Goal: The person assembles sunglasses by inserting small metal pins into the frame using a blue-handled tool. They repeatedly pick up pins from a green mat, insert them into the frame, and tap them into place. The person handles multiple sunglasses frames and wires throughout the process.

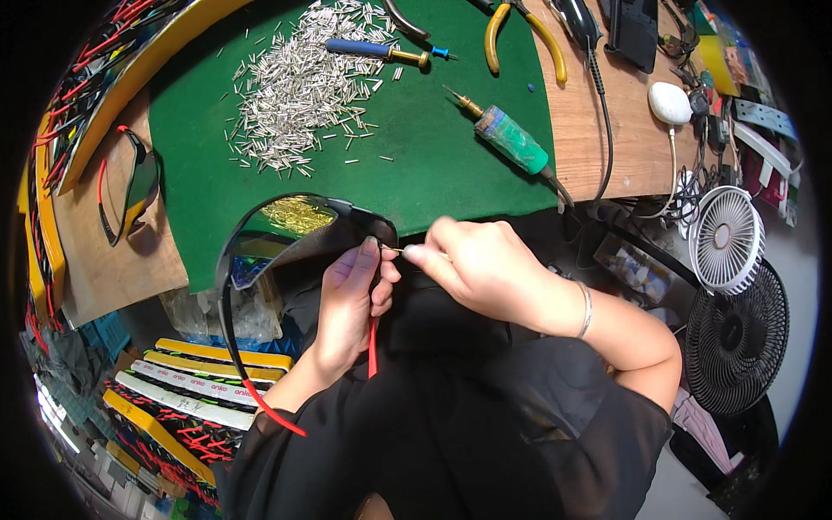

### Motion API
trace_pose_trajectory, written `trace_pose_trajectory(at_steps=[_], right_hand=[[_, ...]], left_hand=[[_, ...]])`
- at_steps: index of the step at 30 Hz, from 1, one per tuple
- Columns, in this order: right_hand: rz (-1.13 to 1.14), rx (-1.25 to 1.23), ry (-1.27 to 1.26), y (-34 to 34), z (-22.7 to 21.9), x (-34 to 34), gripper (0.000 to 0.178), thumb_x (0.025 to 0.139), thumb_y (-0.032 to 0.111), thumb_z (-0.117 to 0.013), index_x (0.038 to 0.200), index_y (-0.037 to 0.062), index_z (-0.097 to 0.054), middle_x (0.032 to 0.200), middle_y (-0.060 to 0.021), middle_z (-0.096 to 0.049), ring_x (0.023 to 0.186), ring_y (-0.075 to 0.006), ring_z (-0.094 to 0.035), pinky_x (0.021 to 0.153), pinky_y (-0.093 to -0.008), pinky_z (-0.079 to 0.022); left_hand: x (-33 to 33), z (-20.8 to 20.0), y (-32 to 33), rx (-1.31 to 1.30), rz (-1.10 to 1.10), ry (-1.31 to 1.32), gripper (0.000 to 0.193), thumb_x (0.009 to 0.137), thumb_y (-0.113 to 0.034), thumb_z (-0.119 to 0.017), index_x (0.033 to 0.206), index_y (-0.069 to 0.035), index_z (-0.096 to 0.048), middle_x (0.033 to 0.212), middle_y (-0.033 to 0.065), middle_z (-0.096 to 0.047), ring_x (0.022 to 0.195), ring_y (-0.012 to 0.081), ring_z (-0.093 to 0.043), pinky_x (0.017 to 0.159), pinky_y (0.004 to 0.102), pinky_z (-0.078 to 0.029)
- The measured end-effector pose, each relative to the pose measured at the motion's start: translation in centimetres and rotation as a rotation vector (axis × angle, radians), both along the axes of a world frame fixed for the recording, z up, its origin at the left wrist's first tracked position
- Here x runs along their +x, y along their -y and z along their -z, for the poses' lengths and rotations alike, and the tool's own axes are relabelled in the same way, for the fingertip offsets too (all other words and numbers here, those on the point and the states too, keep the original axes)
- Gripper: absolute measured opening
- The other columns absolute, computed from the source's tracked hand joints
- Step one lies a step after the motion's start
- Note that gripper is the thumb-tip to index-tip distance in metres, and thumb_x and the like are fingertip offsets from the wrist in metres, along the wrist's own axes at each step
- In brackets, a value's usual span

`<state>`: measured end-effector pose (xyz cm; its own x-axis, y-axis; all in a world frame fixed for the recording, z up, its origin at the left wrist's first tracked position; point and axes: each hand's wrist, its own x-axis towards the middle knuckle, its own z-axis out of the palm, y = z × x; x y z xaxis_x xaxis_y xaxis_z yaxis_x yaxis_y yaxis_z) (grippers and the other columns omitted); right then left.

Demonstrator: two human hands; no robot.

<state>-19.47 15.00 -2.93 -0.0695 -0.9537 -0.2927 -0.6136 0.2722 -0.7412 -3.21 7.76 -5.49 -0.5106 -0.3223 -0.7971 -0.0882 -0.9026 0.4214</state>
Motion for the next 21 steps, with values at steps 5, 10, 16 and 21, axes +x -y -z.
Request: trace_pose_trajectory(at_steps=[5,10,16,21], right_hand=[[0.018,-0.241,-0.163,0.4,-0.9,0.8,0.024,0.081,0.021,-0.059,0.070,0.0017,-0.051,0.058,-0.0132,-0.052,0.052,-0.0298,-0.055,0.048,-0.0359,-0.045],[-0.147,-0.087,-0.242,-0.6,-0.1,0.1,0.026,0.073,0.013,-0.066,0.085,0.0021,-0.047,0.073,-0.0110,-0.050,0.056,-0.0267,-0.056,0.049,-0.0333,-0.046],[0.037,-0.064,-0.080,-0.1,-0.8,0.4,0.023,0.075,0.015,-0.065,0.084,0.0021,-0.048,0.065,-0.0109,-0.051,0.055,-0.0276,-0.056,0.049,-0.0347,-0.046],[-0.070,-0.043,-0.152,-0.2,-1.0,0.2,0.027,0.074,0.015,-0.067,0.087,0.0019,-0.048,0.072,-0.0118,-0.055,0.058,-0.0288,-0.057,0.052,-0.0346,-0.047]], left_hand=[[0.1,0.5,-0.1,0.009,-0.002,-0.028,0.029,0.093,-0.028,-0.045,0.089,-0.001,-0.054,0.070,0.0009,-0.051,0.048,0.0031,-0.037,0.041,0.0167,-0.028],[0.1,0.3,-0.1,0.005,-0.001,-0.037,0.028,0.093,-0.027,-0.044,0.089,-0.001,-0.054,0.069,0.0007,-0.051,0.048,0.0029,-0.036,0.041,0.0167,-0.028],[0.0,0.4,-0.1,-0.033,0.023,-0.021,0.027,0.094,-0.026,-0.043,0.089,-0.001,-0.054,0.068,0.0004,-0.051,0.047,0.0028,-0.035,0.041,0.0168,-0.028],[0.0,0.4,0.0,-0.048,0.035,0.002,0.028,0.094,-0.026,-0.042,0.088,-0.001,-0.054,0.067,0.0002,-0.051,0.046,0.0030,-0.035,0.041,0.0173,-0.028]])
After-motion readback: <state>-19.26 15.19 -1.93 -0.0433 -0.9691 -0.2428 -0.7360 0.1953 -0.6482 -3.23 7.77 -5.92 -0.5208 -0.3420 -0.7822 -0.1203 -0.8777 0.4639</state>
